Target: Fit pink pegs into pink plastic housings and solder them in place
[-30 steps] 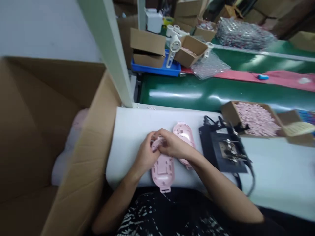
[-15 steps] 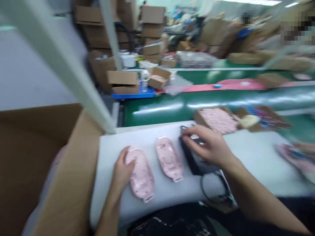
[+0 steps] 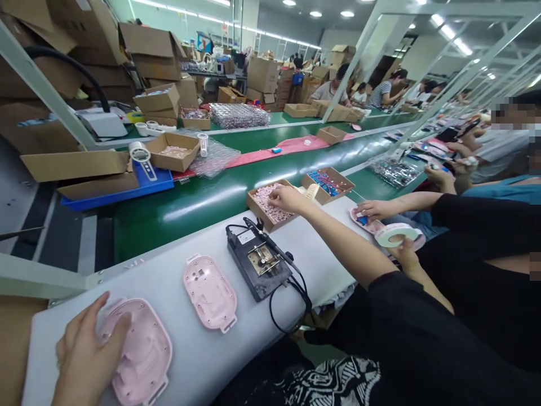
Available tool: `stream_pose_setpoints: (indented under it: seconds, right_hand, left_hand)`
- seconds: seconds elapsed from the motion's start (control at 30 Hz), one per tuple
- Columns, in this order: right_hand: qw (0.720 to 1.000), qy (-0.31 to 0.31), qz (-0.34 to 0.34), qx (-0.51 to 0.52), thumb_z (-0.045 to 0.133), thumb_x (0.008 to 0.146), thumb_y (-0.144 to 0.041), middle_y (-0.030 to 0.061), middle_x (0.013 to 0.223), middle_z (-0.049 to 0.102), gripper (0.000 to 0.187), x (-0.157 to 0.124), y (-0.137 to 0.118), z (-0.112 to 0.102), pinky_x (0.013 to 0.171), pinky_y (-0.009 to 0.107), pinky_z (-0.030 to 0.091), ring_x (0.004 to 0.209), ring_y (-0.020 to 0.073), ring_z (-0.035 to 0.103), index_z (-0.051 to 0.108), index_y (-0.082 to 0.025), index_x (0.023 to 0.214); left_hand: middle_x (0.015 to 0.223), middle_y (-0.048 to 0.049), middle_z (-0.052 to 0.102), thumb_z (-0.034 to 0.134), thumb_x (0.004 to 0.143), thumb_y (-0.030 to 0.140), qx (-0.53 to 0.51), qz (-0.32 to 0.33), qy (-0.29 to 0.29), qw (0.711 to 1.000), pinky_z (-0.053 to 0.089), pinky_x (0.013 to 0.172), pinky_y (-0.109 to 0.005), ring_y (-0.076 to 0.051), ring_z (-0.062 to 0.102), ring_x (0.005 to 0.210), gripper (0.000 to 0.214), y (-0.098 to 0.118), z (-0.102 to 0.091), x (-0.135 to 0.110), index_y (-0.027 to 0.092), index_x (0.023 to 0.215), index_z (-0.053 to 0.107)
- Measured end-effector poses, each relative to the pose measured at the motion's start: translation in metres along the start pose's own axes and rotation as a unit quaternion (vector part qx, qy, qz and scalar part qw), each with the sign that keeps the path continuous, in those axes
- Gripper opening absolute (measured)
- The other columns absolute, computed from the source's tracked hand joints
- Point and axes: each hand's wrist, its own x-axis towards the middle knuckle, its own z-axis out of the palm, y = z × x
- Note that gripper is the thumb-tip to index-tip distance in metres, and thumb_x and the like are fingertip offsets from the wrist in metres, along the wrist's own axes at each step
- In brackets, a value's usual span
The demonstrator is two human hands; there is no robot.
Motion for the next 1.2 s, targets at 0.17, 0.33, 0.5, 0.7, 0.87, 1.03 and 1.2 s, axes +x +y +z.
stream_pose_setpoints:
  seconds: [0.17, 0.33, 0.5, 0.7, 0.87, 1.03, 1.2]
  right_hand:
    - [0.999, 0.03, -0.024, 0.012, 0.064, 0.096, -0.035, 0.0071, 0.106, 0.068, 0.021, 0.01, -0.001, 0.015, 0.097, 0.04, 0.049, 0.103, 0.0213, 0.062, 0.071, -0.016, 0.102]
    - [0.995, 0.08, -0.033, 0.05, 0.06, 0.094, -0.025, 0.0116, 0.111, 0.067, 0.02, -0.001, -0.001, 0.011, 0.095, 0.037, 0.047, 0.103, 0.0244, 0.062, 0.078, -0.019, 0.101]
    - [0.991, 0.105, -0.004, 0.086, 0.063, 0.092, -0.03, 0.012, 0.096, 0.073, 0.019, -0.011, 0.016, 0.01, 0.091, 0.039, 0.048, 0.095, 0.0255, 0.064, 0.078, -0.018, 0.092]
    - [0.975, 0.159, 0.05, 0.147, 0.066, 0.091, -0.039, 0.0094, 0.088, 0.076, 0.024, -0.046, -0.022, -0.011, 0.078, 0.04, 0.053, 0.079, 0.0237, 0.068, 0.077, -0.018, 0.092]
    - [0.916, 0.076, -0.129, 0.373, 0.07, 0.094, -0.037, 0.0006, 0.088, 0.077, 0.014, -0.121, -0.151, -0.009, 0.074, 0.031, 0.056, 0.078, 0.0162, 0.071, 0.077, -0.025, 0.095]
    - [0.881, 0.043, -0.181, 0.435, 0.065, 0.097, -0.026, 0.0002, 0.097, 0.077, 0.009, -0.153, -0.234, 0.036, 0.078, 0.029, 0.057, 0.086, 0.0146, 0.072, 0.073, -0.026, 0.102]
    - [0.889, 0.027, -0.16, 0.428, 0.064, 0.097, -0.023, -0.0001, 0.095, 0.077, 0.01, -0.152, -0.243, 0.054, 0.076, 0.028, 0.057, 0.083, 0.0149, 0.072, 0.073, -0.026, 0.1]
  left_hand:
    - [0.151, -0.0083, 0.05, 0.031, 0.092, 0.064, -0.004, 0.09, -0.128, 0.988, 0.035, 0.119, -0.054, -0.034, 0.042, 0.142, 0.071, 0.083, 0.004, -0.007, 0.023, 0.147, 0.046]
    - [0.148, -0.0199, 0.049, 0.04, 0.089, 0.057, 0.06, 0.136, -0.215, 0.965, 0.036, 0.111, -0.056, -0.041, 0.044, 0.137, 0.074, 0.122, 0.025, -0.002, 0.013, 0.148, 0.045]
    - [0.12, -0.0171, 0.061, 0.056, 0.083, 0.048, 0.017, 0.124, -0.233, 0.964, 0.046, 0.093, -0.047, -0.038, 0.057, 0.115, 0.047, 0.124, 0.033, 0.006, 0.017, 0.118, 0.058]
    - [0.096, -0.0032, 0.069, 0.05, 0.092, 0.045, -0.131, 0.1, -0.241, 0.956, 0.049, 0.072, -0.033, -0.023, 0.067, 0.084, 0.049, 0.12, 0.018, -0.019, 0.023, 0.135, 0.041]
    - [0.091, -0.0008, 0.071, 0.056, 0.092, 0.038, -0.221, 0.091, -0.204, 0.949, 0.048, 0.069, -0.031, -0.019, 0.065, 0.074, 0.051, 0.125, 0.0, -0.055, 0.024, 0.141, 0.049]
    - [0.078, 0.0029, 0.069, 0.057, 0.091, 0.028, -0.25, 0.122, -0.181, 0.943, 0.043, 0.062, -0.028, -0.014, 0.059, 0.063, 0.039, 0.132, -0.012, -0.072, 0.025, 0.129, 0.063]
    - [0.08, 0.0026, 0.068, 0.056, 0.088, 0.019, -0.214, 0.14, -0.168, 0.952, 0.043, 0.064, -0.028, -0.013, 0.057, 0.064, 0.044, 0.128, -0.014, -0.079, 0.024, 0.131, 0.063]
